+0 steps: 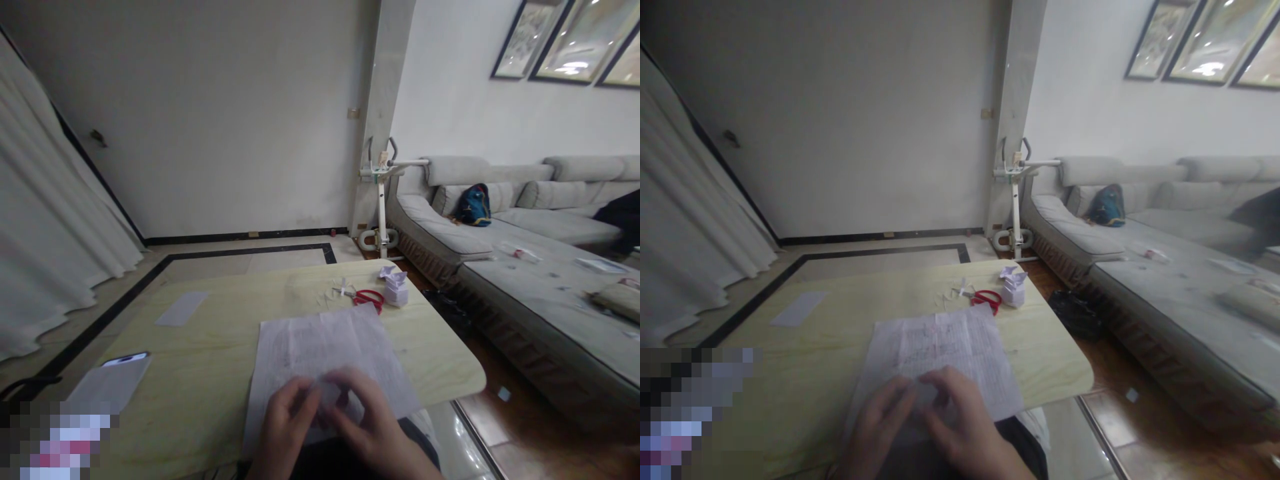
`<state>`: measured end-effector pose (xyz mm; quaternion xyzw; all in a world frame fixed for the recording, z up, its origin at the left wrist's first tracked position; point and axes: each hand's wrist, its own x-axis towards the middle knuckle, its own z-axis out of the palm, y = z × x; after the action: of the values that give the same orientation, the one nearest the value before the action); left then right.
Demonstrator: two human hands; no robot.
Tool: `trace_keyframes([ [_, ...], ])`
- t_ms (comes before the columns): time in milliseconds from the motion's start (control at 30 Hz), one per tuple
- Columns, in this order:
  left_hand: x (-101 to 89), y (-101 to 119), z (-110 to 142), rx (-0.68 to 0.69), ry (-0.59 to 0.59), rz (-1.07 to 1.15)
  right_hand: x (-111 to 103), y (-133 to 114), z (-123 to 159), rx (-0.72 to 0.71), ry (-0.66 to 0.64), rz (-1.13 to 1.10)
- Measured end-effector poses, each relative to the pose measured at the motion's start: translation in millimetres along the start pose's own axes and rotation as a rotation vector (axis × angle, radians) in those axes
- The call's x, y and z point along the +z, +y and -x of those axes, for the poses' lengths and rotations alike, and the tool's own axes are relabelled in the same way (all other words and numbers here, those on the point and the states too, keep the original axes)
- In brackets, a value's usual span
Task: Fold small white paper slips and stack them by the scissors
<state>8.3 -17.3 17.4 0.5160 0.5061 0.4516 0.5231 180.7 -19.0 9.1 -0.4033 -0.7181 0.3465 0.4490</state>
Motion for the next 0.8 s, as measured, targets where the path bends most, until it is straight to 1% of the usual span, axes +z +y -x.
trace_keyframes([
  [100, -1.2, 1.8, 0.0, -0.003, 0.019, -0.012, -3.6, -1.4, -2.6, -0.047, -0.055, 0.004],
  [300, -1.6, 3.2, -0.1, -0.013, 0.073, -0.015, -5.9, -0.7, -1.1, -0.109, -0.079, 0.023],
  [533, -0.1, 3.4, 0.3, -0.012, 0.067, -0.029, -6.6, -5.5, -1.4, -0.110, -0.029, 0.055],
  [700, -0.6, 1.7, 0.9, 0.004, 0.046, -0.018, -8.1, -15.5, -5.7, -0.113, -0.049, 0.056],
  [800, -1.1, 0.8, 2.2, 0.025, 0.056, -0.034, -8.1, -15.3, -5.6, -0.112, -0.076, 0.080],
])
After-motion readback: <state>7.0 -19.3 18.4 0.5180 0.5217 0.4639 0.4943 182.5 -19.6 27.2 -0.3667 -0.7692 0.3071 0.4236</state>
